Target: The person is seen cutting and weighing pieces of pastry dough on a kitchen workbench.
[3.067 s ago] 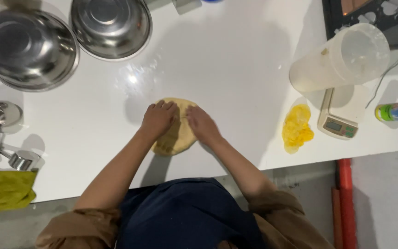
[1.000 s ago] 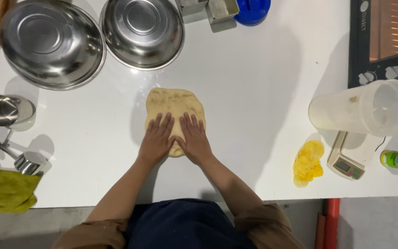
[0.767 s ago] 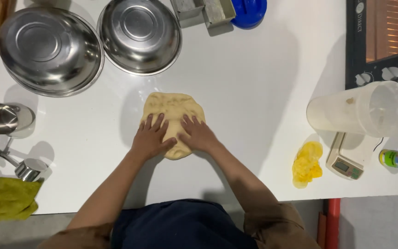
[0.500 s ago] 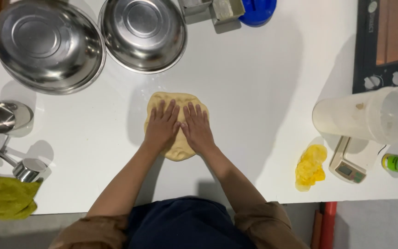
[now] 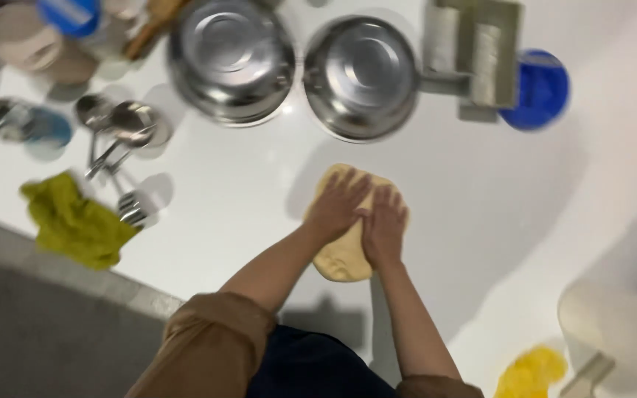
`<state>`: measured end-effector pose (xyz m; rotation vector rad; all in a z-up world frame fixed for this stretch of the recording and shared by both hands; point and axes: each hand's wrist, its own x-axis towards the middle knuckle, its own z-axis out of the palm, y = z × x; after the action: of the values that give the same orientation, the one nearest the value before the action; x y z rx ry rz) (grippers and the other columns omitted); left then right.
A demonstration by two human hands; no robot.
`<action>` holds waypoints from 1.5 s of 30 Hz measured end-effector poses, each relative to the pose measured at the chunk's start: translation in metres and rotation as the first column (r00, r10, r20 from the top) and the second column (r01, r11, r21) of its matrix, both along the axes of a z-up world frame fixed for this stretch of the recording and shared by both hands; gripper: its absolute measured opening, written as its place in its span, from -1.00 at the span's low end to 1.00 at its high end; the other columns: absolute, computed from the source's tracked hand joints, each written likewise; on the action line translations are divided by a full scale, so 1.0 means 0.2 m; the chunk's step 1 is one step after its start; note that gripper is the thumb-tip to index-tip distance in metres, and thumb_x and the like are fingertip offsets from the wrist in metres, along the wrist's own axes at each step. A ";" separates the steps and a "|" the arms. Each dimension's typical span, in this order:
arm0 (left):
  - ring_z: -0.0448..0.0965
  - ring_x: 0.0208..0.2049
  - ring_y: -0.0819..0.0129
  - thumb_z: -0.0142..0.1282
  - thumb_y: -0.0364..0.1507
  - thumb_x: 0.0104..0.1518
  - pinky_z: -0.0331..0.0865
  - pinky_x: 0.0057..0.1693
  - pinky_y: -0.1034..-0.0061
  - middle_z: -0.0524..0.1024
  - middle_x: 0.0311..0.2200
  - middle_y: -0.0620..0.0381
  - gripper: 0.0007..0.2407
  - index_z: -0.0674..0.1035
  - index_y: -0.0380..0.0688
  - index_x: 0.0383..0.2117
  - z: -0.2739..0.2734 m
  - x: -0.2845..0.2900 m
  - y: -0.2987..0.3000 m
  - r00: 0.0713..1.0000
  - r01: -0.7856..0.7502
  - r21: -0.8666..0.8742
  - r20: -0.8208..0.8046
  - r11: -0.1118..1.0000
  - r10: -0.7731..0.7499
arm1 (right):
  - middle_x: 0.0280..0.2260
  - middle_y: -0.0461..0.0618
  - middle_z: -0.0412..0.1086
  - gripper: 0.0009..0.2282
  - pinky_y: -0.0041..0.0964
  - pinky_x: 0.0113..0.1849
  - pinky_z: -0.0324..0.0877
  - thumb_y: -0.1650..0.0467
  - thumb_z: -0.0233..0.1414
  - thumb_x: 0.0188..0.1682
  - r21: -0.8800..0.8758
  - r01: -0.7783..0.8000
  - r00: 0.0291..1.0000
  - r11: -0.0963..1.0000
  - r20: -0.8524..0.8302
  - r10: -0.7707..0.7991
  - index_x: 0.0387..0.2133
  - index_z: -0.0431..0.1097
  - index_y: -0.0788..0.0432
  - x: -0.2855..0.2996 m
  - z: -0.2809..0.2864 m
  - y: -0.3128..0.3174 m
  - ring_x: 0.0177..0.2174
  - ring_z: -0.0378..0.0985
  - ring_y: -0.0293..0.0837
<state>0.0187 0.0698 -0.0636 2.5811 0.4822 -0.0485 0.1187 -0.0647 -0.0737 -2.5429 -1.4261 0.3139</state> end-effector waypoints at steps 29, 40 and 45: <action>-0.17 0.43 -0.13 0.12 -0.16 0.13 -0.23 0.40 -0.04 -0.05 0.43 -0.11 -0.32 0.18 -0.26 0.34 -0.01 -0.62 -0.32 0.988 0.149 -0.061 0.048 0.987 -0.146 | 0.38 0.35 -0.23 -0.27 0.34 0.22 -0.20 0.17 0.02 0.05 -0.091 -0.194 0.977 0.977 -0.107 0.184 0.36 -0.16 0.32 -0.53 0.12 -0.42 0.33 -0.24 0.39; -0.08 0.44 -0.09 0.18 -0.14 0.06 -0.14 0.37 -0.27 -0.02 0.44 -0.04 -0.26 0.18 -0.16 0.38 0.13 -0.77 -0.45 0.982 0.152 0.231 -0.146 0.961 -0.120 | 0.42 0.18 -0.18 -0.36 0.42 0.23 -0.18 0.19 -0.05 0.10 -0.104 -0.157 0.971 0.982 -0.199 0.134 0.41 -0.06 0.16 -0.72 0.17 -0.58 0.38 -0.17 0.21; -0.09 0.43 0.05 0.13 -0.03 0.09 -0.18 0.31 -0.42 -0.05 0.43 0.08 -0.28 0.19 -0.12 0.33 0.25 -0.68 -0.42 0.930 0.215 0.117 -0.326 0.970 -0.167 | 0.40 0.08 -0.14 -0.46 0.45 0.19 -0.08 0.16 -0.09 0.08 -0.351 -0.250 0.932 0.903 -0.341 0.125 0.32 0.06 0.04 -0.57 0.38 -0.44 0.34 -0.08 0.14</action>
<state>-0.1173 -0.0138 -0.0135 2.7749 0.3542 -0.5176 0.0041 -0.1529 0.0026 -2.4796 -1.6131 1.0841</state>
